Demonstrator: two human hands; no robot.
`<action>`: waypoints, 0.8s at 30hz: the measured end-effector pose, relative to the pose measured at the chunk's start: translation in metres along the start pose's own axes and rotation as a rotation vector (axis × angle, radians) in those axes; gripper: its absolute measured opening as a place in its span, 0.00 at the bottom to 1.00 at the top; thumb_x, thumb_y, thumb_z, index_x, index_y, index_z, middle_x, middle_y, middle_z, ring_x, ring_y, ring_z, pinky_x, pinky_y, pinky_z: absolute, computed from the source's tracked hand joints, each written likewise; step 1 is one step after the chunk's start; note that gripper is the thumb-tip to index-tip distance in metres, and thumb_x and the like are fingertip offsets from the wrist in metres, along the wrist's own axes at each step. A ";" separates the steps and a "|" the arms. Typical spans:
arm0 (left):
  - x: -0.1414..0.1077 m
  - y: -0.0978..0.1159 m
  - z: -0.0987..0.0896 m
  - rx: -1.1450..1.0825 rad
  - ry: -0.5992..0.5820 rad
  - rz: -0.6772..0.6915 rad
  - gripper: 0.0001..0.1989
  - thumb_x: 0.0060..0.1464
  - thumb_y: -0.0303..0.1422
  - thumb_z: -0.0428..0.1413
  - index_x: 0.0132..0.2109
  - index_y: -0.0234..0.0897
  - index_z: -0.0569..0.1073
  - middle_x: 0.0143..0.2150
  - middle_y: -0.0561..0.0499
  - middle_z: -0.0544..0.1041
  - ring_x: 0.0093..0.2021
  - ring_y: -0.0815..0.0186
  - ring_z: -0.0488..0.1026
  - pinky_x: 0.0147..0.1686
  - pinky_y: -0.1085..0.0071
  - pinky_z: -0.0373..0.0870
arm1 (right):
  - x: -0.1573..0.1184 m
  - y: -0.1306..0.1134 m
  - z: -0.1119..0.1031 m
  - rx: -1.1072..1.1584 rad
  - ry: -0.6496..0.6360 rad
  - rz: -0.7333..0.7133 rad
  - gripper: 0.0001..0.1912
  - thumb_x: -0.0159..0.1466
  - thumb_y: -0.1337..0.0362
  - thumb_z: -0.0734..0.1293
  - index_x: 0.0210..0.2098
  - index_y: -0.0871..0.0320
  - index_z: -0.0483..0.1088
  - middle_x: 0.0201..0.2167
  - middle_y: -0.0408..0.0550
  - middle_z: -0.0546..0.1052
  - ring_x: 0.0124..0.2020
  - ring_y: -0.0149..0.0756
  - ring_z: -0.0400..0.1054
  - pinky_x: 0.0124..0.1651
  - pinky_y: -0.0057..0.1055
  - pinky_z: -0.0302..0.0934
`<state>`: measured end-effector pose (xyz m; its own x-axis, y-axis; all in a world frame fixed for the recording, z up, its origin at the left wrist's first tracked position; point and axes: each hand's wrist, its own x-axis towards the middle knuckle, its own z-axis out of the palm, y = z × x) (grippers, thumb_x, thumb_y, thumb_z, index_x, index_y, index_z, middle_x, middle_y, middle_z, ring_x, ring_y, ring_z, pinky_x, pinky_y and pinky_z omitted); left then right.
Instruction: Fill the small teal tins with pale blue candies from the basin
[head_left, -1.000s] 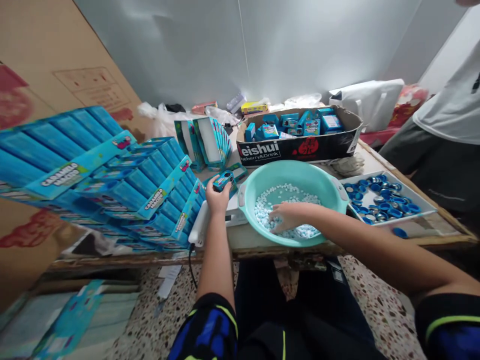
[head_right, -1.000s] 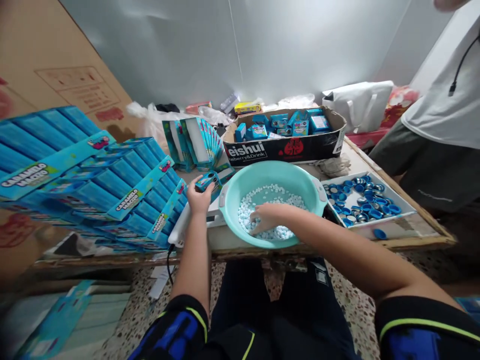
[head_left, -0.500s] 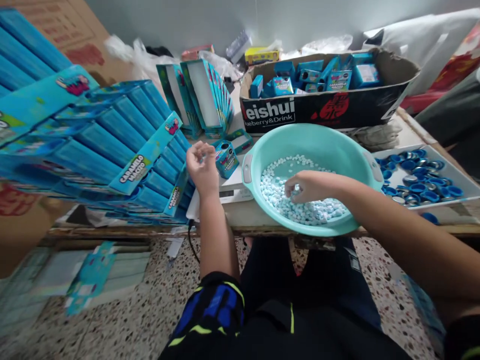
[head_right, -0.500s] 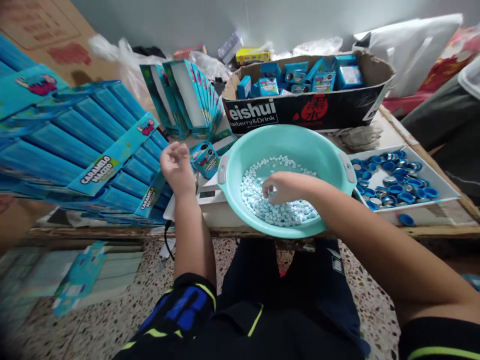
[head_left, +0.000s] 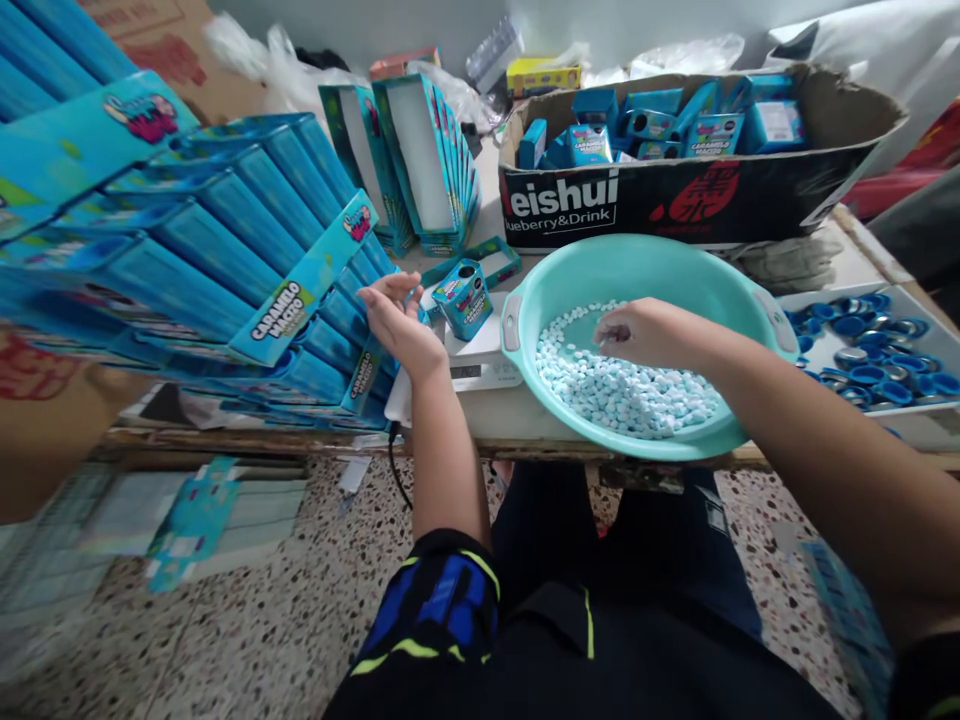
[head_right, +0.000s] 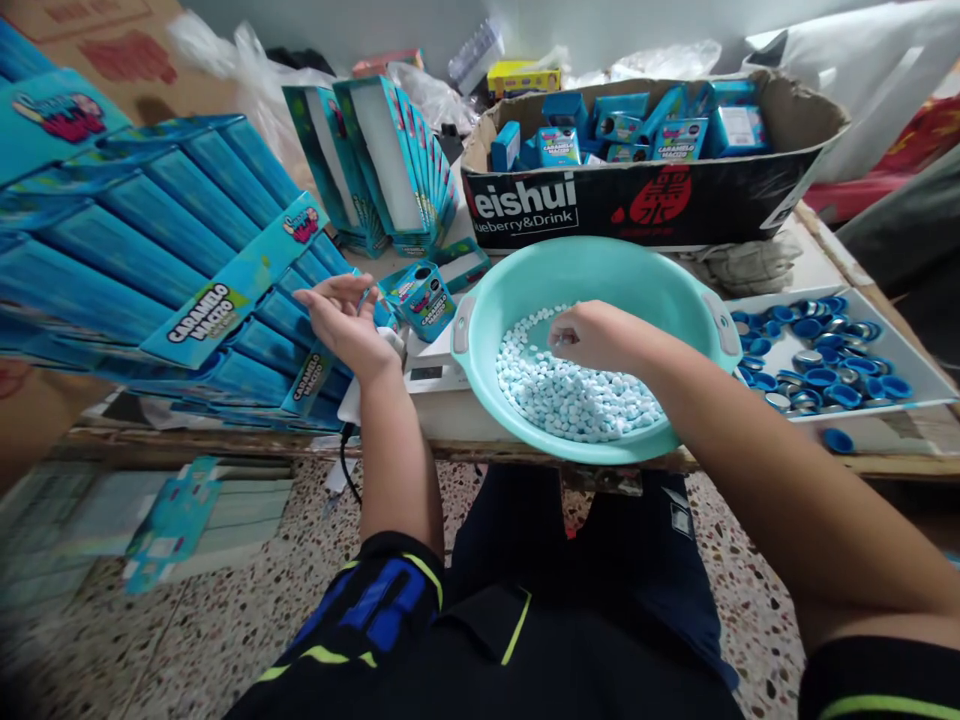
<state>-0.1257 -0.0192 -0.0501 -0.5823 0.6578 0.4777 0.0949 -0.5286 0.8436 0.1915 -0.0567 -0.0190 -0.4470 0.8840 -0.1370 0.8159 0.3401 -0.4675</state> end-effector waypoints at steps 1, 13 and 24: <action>0.000 0.001 0.000 0.008 0.004 -0.026 0.34 0.69 0.61 0.34 0.43 0.37 0.69 0.43 0.42 0.77 0.52 0.58 0.78 0.56 0.58 0.75 | 0.000 0.001 0.000 0.003 0.008 0.006 0.10 0.63 0.62 0.68 0.39 0.56 0.81 0.34 0.49 0.81 0.33 0.35 0.73 0.37 0.33 0.62; -0.004 -0.006 0.008 0.518 -0.268 0.002 0.27 0.41 0.27 0.72 0.51 0.35 0.76 0.53 0.44 0.80 0.56 0.54 0.78 0.62 0.59 0.72 | -0.018 -0.026 0.006 -0.302 -0.272 0.350 0.49 0.63 0.30 0.62 0.71 0.57 0.65 0.73 0.70 0.60 0.57 0.71 0.72 0.52 0.58 0.70; -0.047 0.079 0.096 0.219 -0.520 0.150 0.29 0.48 0.29 0.70 0.58 0.39 0.75 0.55 0.46 0.79 0.50 0.56 0.81 0.52 0.62 0.81 | -0.028 -0.039 0.017 -0.154 -0.329 0.267 0.51 0.54 0.37 0.77 0.69 0.56 0.67 0.67 0.71 0.68 0.53 0.67 0.75 0.52 0.56 0.72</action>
<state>-0.0130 -0.0408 0.0178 -0.0818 0.7905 0.6069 0.3430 -0.5494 0.7619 0.1664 -0.1004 -0.0121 -0.2853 0.8069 -0.5171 0.9526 0.1793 -0.2458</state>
